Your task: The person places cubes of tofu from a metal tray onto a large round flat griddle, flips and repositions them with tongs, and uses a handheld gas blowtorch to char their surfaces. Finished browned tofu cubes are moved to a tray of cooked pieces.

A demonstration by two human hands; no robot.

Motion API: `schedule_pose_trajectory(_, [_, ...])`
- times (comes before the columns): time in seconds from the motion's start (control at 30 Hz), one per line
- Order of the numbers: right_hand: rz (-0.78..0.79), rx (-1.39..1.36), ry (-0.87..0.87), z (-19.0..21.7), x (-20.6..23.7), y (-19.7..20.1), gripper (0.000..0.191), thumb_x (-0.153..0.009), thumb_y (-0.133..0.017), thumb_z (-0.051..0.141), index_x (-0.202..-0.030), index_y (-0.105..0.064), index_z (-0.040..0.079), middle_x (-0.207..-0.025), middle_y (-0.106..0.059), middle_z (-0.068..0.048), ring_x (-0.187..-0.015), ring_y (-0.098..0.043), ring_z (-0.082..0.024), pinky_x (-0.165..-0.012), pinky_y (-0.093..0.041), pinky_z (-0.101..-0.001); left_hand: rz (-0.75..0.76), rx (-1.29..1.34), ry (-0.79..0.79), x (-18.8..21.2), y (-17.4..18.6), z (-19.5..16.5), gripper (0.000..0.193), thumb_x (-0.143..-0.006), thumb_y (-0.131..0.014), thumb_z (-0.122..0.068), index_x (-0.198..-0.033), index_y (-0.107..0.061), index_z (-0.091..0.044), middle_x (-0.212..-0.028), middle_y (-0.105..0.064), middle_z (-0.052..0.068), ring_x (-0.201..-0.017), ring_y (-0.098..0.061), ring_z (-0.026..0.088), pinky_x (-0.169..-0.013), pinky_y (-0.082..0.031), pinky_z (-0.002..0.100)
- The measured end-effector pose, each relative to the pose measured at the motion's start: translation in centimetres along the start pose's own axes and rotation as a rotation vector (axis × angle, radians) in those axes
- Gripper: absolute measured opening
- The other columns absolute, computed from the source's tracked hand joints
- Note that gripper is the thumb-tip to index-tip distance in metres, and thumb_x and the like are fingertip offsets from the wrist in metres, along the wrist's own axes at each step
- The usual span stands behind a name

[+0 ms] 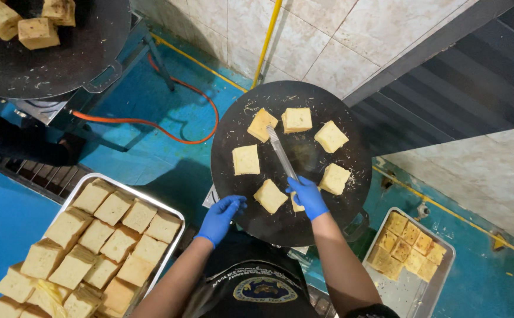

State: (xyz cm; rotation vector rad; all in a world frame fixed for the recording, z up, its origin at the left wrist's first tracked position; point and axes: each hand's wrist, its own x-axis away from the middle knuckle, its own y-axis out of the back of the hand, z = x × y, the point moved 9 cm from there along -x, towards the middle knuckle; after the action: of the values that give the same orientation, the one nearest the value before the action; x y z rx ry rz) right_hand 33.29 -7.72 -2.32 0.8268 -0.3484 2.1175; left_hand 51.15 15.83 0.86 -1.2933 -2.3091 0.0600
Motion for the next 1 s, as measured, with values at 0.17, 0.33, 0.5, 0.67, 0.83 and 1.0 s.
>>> schedule_pose_trajectory(0.17, [-0.051,0.101,0.002,0.2,3.7,4.9,0.035,-0.098,-0.067,0.034,-0.114,-0.07,0.003,-0.077,-0.062,-0.004,-0.046,-0.043,-0.009,-0.04,-0.031,-0.0258,-0.066,-0.126,0.043,-4.0,2.3,0.5,0.031,-0.1,-0.06,-0.022,-0.123,-0.07,-0.003,-0.106,-0.075,0.005,-0.092,-0.069,0.013,-0.085,-0.055,0.029])
schedule_pose_trajectory(0.33, [0.215,0.387,0.002,1.9,2.4,6.9,0.037,-0.098,-0.065,0.033,-0.12,-0.072,0.004,-0.078,-0.067,-0.003,-0.052,-0.053,-0.009,-0.047,-0.044,-0.0243,-0.2,-0.326,-0.041,-9.8,3.4,-1.0,0.033,-0.096,-0.064,-0.02,-0.123,-0.067,-0.002,-0.109,-0.073,0.017,-0.098,-0.068,0.025,-0.088,-0.055,0.036])
schedule_pose_trajectory(0.5, [0.349,0.606,-0.047,4.6,-2.2,7.2,0.032,-0.094,-0.067,0.031,-0.116,-0.073,0.009,-0.075,-0.067,-0.001,-0.052,-0.049,-0.008,-0.048,-0.04,-0.0256,-0.337,-0.604,0.015,-14.2,3.9,-2.6,0.042,-0.089,-0.063,-0.022,-0.128,-0.063,-0.005,-0.119,-0.069,0.024,-0.114,-0.066,0.041,-0.096,-0.052,0.044])
schedule_pose_trajectory(0.67, [0.513,0.704,-0.055,7.9,-4.9,6.8,0.031,-0.095,-0.068,0.033,-0.099,-0.077,0.003,-0.076,-0.071,-0.001,-0.054,-0.051,-0.007,-0.051,-0.044,-0.0241,-0.332,-0.657,0.089,-16.6,3.8,-2.2,0.045,-0.089,-0.059,-0.022,-0.13,-0.063,-0.005,-0.123,-0.068,0.027,-0.117,-0.062,0.044,-0.1,-0.05,0.046])
schedule_pose_trajectory(0.83, [0.563,0.787,-0.129,8.5,-6.9,4.5,0.031,-0.094,-0.067,0.034,-0.102,-0.075,0.006,-0.076,-0.07,-0.001,-0.053,-0.05,-0.008,-0.049,-0.04,-0.0258,-0.347,-0.63,0.112,-17.5,4.0,-1.9,0.055,-0.087,-0.06,-0.024,-0.138,-0.058,-0.003,-0.13,-0.064,0.027,-0.122,-0.061,0.042,-0.104,-0.048,0.044])
schedule_pose_trajectory(1.0, [0.502,0.866,-0.133,9.7,-7.4,5.0,0.033,-0.093,-0.069,0.037,-0.107,-0.077,0.008,-0.075,-0.068,-0.002,-0.053,-0.048,-0.007,-0.049,-0.038,-0.0259,-0.378,-0.677,0.25,-17.2,4.7,-2.5,0.056,-0.088,-0.061,-0.028,-0.14,-0.059,-0.006,-0.135,-0.061,0.025,-0.124,-0.059,0.041,-0.105,-0.046,0.044])
